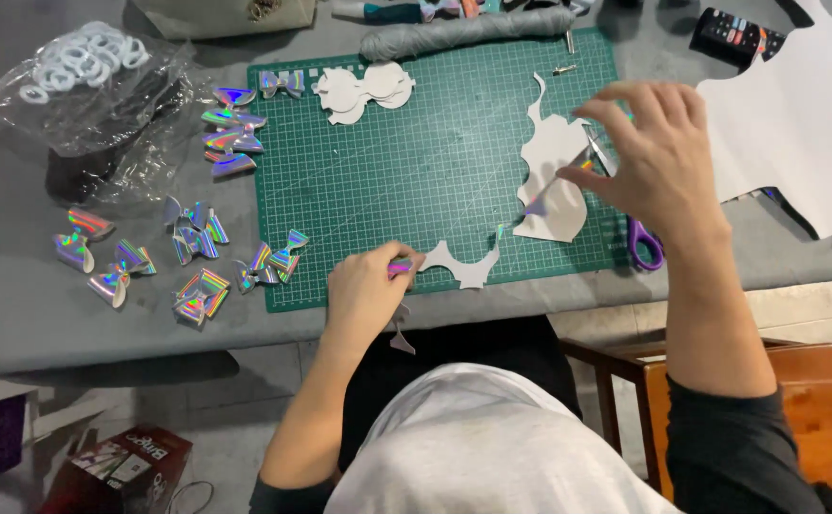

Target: Cutting out paper or vinyl templates for bows using scissors on a cutting mat.

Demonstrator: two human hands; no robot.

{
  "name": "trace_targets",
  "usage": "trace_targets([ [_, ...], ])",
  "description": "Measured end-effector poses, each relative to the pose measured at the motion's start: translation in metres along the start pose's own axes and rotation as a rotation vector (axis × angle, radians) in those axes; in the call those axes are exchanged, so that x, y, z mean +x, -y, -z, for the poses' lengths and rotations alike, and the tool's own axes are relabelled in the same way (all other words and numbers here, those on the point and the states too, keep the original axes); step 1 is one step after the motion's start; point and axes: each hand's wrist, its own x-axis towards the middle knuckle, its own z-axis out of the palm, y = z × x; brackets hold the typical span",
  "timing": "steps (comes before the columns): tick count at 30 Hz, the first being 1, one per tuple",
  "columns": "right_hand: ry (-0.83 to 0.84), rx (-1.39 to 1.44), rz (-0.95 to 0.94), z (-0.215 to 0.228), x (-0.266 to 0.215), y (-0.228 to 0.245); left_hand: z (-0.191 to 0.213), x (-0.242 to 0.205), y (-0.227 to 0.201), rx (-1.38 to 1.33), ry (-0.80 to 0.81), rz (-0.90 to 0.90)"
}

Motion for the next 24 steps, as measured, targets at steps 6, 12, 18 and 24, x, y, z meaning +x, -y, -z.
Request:
trace_targets([
  [6,0.1,0.407,0.009,-0.03,-0.034,0.05,-0.007,0.004,-0.001,0.011,-0.076,-0.046],
  [12,0.134,0.551,-0.023,-0.036,-0.057,0.094,-0.008,0.009,0.0,-0.015,-0.104,-0.033],
  [18,0.066,0.586,-0.2,-0.05,-0.065,0.109,-0.001,0.01,0.001,-0.048,-0.129,-0.063],
  [24,0.108,0.644,-0.212,-0.052,-0.057,0.103,0.024,0.004,0.005,0.066,0.002,0.114],
])
